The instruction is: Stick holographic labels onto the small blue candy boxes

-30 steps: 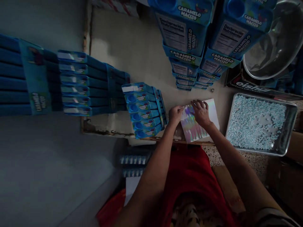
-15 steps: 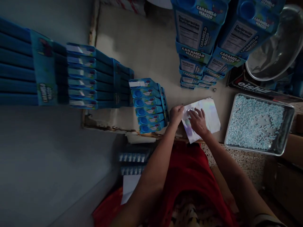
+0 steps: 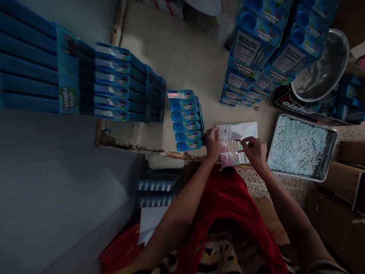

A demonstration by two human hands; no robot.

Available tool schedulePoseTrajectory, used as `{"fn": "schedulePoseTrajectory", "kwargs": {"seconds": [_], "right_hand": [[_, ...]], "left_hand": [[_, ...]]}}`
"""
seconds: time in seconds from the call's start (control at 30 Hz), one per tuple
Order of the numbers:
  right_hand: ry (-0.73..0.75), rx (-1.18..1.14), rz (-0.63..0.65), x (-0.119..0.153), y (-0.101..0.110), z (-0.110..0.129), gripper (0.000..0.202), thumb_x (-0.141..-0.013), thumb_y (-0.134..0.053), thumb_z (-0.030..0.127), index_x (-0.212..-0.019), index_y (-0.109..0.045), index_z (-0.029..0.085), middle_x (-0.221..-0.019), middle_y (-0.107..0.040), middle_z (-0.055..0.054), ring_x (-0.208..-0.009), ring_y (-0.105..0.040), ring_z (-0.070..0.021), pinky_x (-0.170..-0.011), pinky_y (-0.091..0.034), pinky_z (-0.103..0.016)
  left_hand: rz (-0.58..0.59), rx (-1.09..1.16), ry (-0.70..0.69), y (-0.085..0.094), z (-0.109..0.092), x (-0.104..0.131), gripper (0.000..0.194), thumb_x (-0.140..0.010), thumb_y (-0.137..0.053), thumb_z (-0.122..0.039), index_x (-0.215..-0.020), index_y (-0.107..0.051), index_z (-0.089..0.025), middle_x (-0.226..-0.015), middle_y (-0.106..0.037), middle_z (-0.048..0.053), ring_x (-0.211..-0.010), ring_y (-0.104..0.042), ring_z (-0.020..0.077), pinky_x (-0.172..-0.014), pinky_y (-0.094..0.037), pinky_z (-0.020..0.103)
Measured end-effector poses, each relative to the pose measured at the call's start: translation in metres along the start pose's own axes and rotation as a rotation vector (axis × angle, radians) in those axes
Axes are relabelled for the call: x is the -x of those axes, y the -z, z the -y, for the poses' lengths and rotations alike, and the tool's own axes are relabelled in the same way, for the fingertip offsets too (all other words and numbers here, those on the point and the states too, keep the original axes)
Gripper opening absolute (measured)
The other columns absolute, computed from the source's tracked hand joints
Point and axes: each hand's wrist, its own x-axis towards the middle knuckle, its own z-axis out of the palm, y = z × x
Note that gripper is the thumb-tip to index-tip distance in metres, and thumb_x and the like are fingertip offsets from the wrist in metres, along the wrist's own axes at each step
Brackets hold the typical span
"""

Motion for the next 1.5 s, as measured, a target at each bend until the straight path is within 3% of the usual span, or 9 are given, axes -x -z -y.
{"fn": "schedulePoseTrajectory", "kwargs": {"seconds": [0.27,0.4,0.53,0.63,0.73,0.9,1.07,1.3,1.5], "right_hand": [[0.087,0.12,0.349,-0.091,-0.06,0.006,0.02,-0.095,-0.069,0.039,-0.098,-0.082,0.025,-0.083,-0.08,-0.002,-0.082,-0.072,-0.0197,-0.077,-0.044,-0.028],[0.063,0.303,0.393,-0.123,-0.101,0.024,0.022,-0.094,-0.07,0.036,-0.105,-0.083,0.023,-0.102,-0.084,-0.01,-0.102,-0.077,-0.026,-0.089,-0.049,-0.033],[0.049,0.454,0.315,-0.124,-0.117,0.027,0.026,-0.095,-0.068,0.031,-0.115,-0.08,0.019,-0.109,-0.084,-0.016,-0.108,-0.078,-0.0298,-0.105,-0.046,-0.043],[-0.044,0.397,0.206,-0.126,-0.105,0.018,0.051,-0.089,-0.077,0.039,-0.136,-0.069,0.019,-0.11,-0.082,-0.016,-0.108,-0.077,-0.0313,-0.102,-0.048,-0.045],[-0.196,0.082,0.188,-0.129,-0.078,0.012,0.051,-0.085,-0.079,0.052,-0.123,-0.072,0.018,-0.095,-0.08,-0.01,-0.092,-0.074,-0.0267,-0.084,-0.052,-0.036],[-0.249,-0.689,0.276,-0.103,-0.033,0.028,0.052,-0.073,-0.079,0.065,-0.099,-0.072,0.019,-0.07,-0.064,0.004,-0.065,-0.059,-0.0128,-0.065,-0.045,-0.026],[-0.226,-0.867,0.279,-0.071,0.0,0.054,0.055,-0.066,-0.086,0.065,-0.097,-0.072,0.021,-0.067,-0.061,0.006,-0.062,-0.055,-0.0105,-0.061,-0.045,-0.025],[-0.149,-0.94,0.404,-0.044,0.036,0.072,0.069,-0.056,-0.098,0.038,-0.115,-0.067,0.024,-0.076,-0.076,0.004,-0.073,-0.072,-0.0166,-0.079,-0.058,-0.033],[0.004,-0.921,0.196,-0.049,0.007,0.133,0.06,-0.067,-0.093,0.037,-0.116,-0.062,0.025,-0.078,-0.078,0.003,-0.074,-0.077,-0.0192,-0.08,-0.061,-0.036]], "left_hand": [[-0.031,0.129,0.405,-0.021,0.023,0.054,0.025,-0.097,-0.054,-0.022,-0.12,-0.061,-0.018,-0.126,-0.069,0.014,-0.112,-0.069,0.0236,-0.1,-0.056,0.037],[-0.01,-0.016,0.156,-0.018,0.026,0.066,0.034,-0.103,-0.048,-0.026,-0.135,-0.059,-0.018,-0.134,-0.064,0.018,-0.124,-0.064,0.0275,-0.109,-0.052,0.041],[0.206,-0.298,-0.095,-0.018,0.022,0.036,0.052,-0.101,-0.042,-0.014,-0.15,-0.059,-0.018,-0.147,-0.062,0.019,-0.138,-0.055,0.035,-0.118,-0.041,0.05],[0.312,-0.425,-0.1,-0.022,0.017,0.011,0.056,-0.098,-0.043,-0.01,-0.151,-0.06,-0.016,-0.14,-0.066,0.022,-0.13,-0.058,0.0388,-0.113,-0.042,0.057],[0.289,-0.347,-0.011,-0.02,0.005,0.005,0.053,-0.095,-0.049,-0.011,-0.145,-0.064,-0.017,-0.14,-0.068,0.021,-0.133,-0.06,0.0376,-0.116,-0.043,0.056],[0.207,0.435,0.309,0.003,-0.032,0.026,0.042,-0.105,-0.051,-0.049,-0.127,-0.071,-0.019,-0.131,-0.075,0.017,-0.116,-0.074,0.0287,-0.106,-0.057,0.047],[0.206,0.99,0.535,0.036,-0.078,0.039,0.061,-0.078,-0.081,-0.071,-0.106,-0.07,-0.017,-0.099,-0.079,0.011,-0.086,-0.078,0.0222,-0.085,-0.065,0.04],[-0.027,0.825,0.397,0.092,-0.126,0.06,0.037,-0.078,-0.085,-0.053,-0.084,-0.065,-0.023,-0.07,-0.07,-0.001,-0.059,-0.069,0.0147,-0.06,-0.059,0.028],[-0.224,0.438,0.221,0.152,-0.112,0.034,0.029,-0.087,-0.076,-0.049,-0.08,-0.074,-0.021,-0.066,-0.069,0.0,-0.059,-0.066,0.0164,-0.06,-0.053,0.029]]}}
